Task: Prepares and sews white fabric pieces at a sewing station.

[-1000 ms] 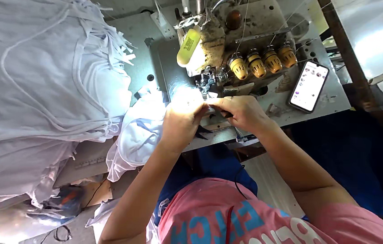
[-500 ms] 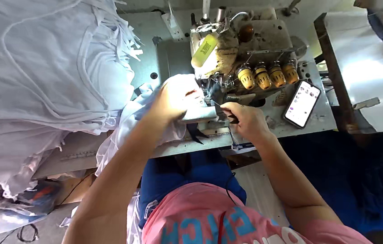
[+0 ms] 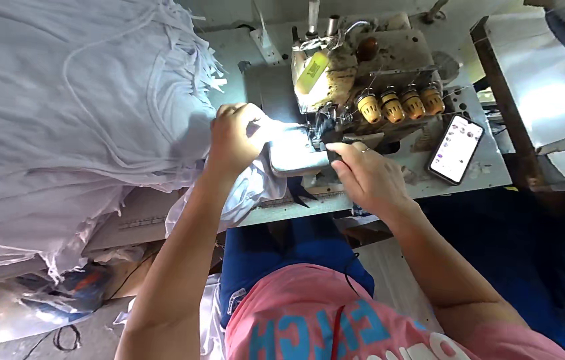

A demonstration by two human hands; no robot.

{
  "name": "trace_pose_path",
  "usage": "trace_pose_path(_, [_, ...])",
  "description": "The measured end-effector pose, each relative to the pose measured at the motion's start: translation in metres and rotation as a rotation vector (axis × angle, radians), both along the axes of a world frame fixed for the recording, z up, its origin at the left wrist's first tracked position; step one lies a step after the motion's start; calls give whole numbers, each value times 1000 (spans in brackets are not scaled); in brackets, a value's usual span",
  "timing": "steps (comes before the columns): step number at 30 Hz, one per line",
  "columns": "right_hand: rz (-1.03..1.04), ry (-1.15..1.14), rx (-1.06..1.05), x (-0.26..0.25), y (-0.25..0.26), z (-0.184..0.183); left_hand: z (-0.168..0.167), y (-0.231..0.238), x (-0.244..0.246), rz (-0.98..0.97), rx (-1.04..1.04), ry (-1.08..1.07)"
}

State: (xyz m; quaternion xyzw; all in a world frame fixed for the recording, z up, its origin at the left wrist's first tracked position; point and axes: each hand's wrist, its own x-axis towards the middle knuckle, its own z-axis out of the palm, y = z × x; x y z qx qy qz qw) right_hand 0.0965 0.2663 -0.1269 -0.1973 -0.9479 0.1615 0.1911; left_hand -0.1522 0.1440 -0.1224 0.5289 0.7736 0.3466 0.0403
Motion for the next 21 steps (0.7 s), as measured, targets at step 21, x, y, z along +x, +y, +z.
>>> trace_pose_path(21, [142, 268, -364, -31, -47, 36, 162, -32, -9, 62, 100, 199])
